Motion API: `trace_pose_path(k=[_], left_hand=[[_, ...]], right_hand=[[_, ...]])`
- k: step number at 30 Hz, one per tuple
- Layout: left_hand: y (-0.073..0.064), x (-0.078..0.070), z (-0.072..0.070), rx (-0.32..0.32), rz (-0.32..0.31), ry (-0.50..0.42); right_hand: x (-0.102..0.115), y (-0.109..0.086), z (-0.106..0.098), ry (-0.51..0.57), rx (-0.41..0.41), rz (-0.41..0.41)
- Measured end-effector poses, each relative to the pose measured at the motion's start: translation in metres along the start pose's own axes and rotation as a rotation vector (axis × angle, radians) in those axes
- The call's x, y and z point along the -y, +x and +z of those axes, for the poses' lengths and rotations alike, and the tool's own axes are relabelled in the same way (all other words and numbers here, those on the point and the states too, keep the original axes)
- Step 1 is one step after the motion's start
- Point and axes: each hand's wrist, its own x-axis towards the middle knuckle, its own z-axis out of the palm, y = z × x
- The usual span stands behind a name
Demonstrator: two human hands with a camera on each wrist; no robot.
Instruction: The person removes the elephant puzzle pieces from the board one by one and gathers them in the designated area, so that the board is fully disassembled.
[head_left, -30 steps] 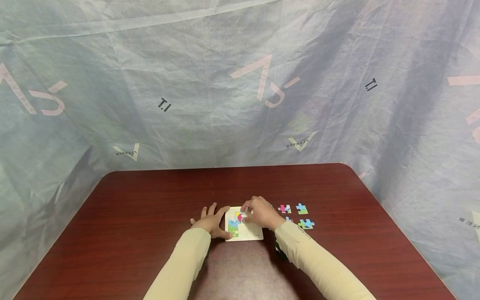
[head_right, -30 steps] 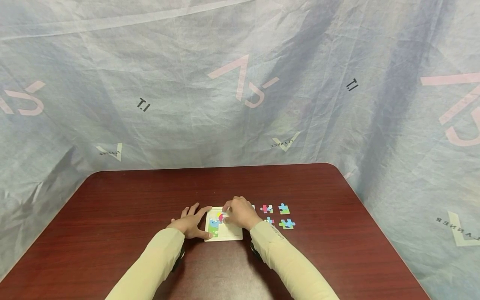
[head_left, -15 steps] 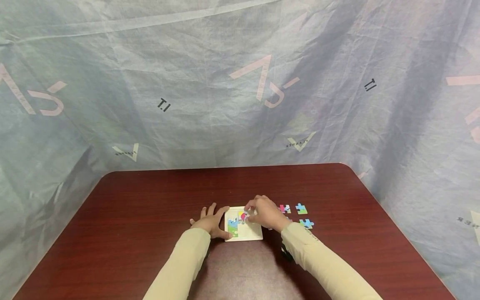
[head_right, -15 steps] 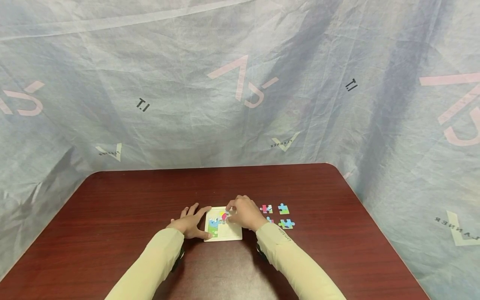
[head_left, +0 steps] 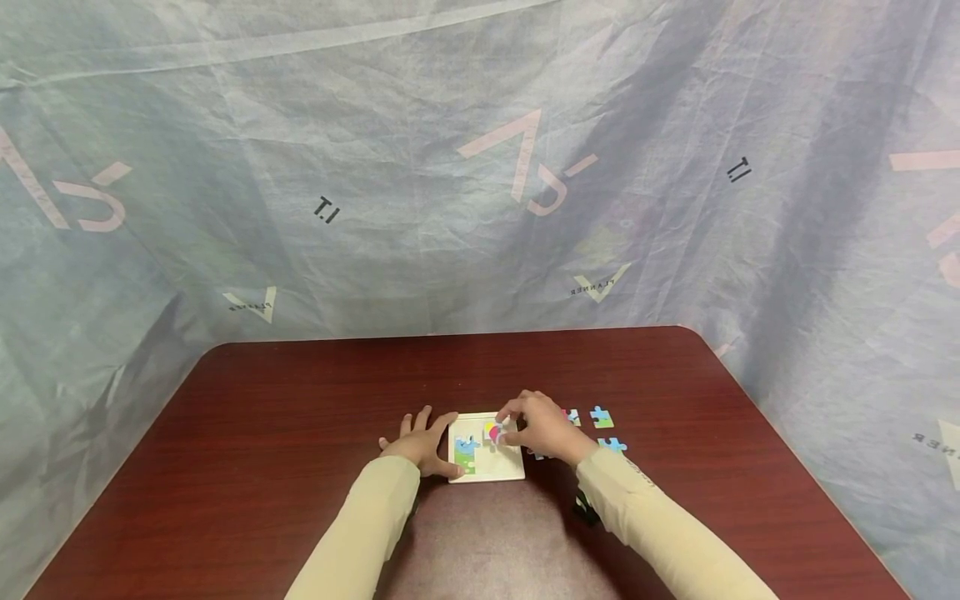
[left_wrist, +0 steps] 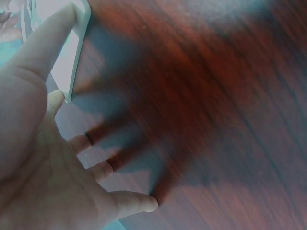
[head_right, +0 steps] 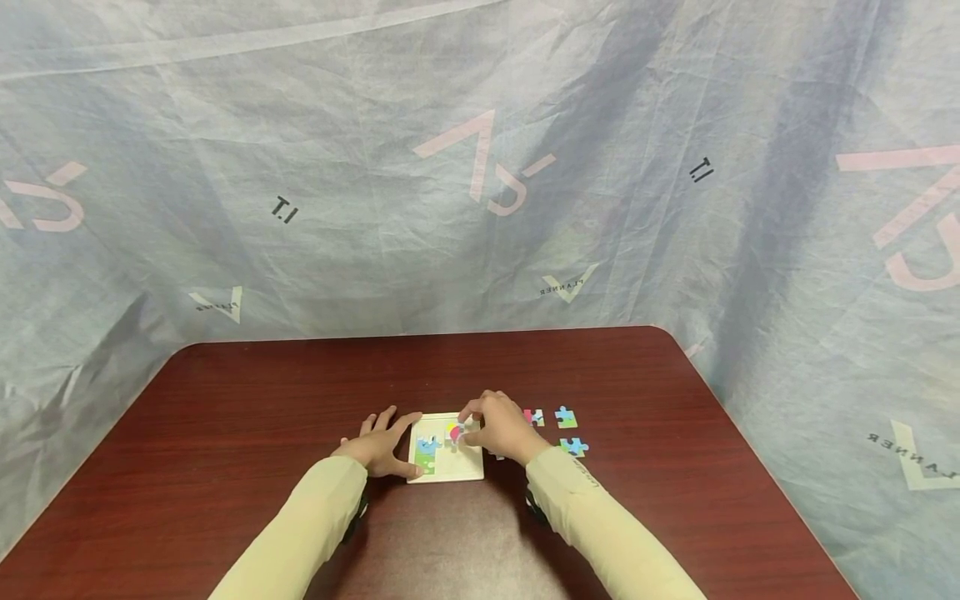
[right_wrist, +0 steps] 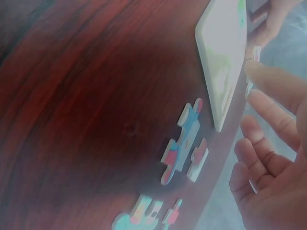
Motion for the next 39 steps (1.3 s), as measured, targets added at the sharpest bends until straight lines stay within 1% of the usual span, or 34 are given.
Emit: trace_pose_path(k=[6,13,20,26,29,33,39], left_hand=[[0.001,0.001,0.001,0.001,0.003,-0.009],[0.000,0.001,0.000,0.002,0.005,-0.018],[-0.001,0.000,0.000,0.003,0.001,-0.010],[-0.002,0.000,0.000,0.007,0.006,-0.015],[-0.004,-0.001,-0.001,0.010,0.005,-0.016],[-0.006,-0.003,-0.003,0.012,0.007,-0.015],[-0.008,-0.006,-0.005,0.001,0.018,-0.010]], right_hand=[[-0.006,-0.006,-0.004,0.016,-0.013,-0.024],[-0.010,-0.014,-0.009,0.028,-0.011,-0.011],[-0.013,-0.021,-0.016,0.030,-0.010,-0.039],[-0.018,-0.025,-0.020,0.050,-0.004,-0.025],[-0.022,-0.028,-0.023,0.042,0.004,-0.041],[-0.027,-0.031,-0.027,0.015,-0.006,-0.080],[-0.033,-0.036,-0.031,0.011,-0.002,-0.086]])
